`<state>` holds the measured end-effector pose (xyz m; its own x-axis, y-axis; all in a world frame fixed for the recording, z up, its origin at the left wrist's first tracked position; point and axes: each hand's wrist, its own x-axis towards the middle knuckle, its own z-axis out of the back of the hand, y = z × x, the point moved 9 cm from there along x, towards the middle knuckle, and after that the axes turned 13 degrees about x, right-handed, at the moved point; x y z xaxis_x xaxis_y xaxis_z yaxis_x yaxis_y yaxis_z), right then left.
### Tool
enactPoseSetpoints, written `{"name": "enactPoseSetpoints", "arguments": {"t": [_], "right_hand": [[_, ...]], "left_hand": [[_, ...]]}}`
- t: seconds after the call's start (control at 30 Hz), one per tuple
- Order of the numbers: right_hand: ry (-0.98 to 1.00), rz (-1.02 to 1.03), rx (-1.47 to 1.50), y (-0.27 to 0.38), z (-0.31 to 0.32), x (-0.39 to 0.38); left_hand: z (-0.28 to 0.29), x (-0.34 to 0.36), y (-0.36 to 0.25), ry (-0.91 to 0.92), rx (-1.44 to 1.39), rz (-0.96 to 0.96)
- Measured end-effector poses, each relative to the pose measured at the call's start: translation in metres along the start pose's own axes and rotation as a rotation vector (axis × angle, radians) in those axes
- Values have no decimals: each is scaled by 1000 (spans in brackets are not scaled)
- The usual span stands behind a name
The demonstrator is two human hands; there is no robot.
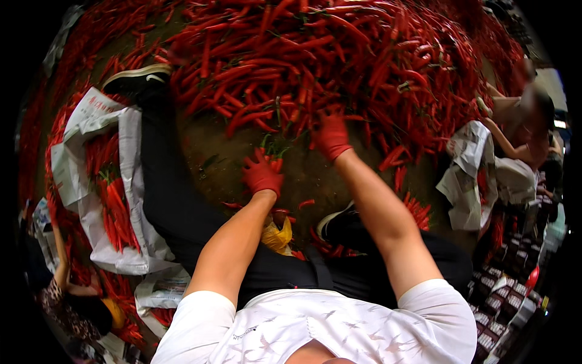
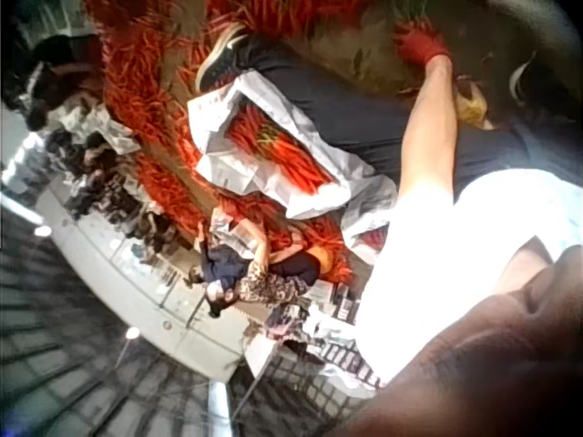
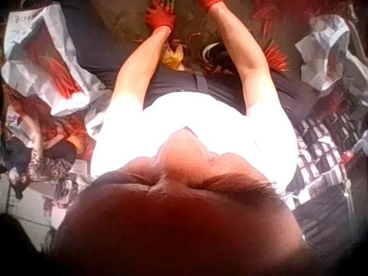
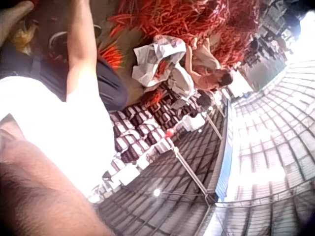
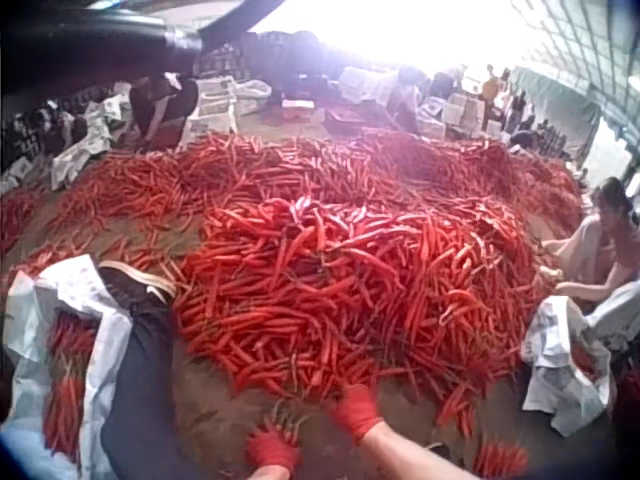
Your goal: The person picks up handfuls of red chilies from a large pile on the floor and places them into cardboard boxes.
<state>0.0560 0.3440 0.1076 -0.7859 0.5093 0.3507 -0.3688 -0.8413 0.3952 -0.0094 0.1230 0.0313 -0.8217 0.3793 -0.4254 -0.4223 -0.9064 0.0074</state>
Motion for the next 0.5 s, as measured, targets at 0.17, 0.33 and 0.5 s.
{"name": "enactPoseSetpoints", "arguments": {"t": [0.17,0.33,0.5], "right_hand": [[653,102,325,-17,-50,-6],[774,78,145,-17,-77,-88],[813,207,70,-11,-66,-62]], "left_hand": [[0,13,-5,-90,-58,-189],[-24,15,49,-93,-127,70],[-68,14,77,-107,-186,143]]}}
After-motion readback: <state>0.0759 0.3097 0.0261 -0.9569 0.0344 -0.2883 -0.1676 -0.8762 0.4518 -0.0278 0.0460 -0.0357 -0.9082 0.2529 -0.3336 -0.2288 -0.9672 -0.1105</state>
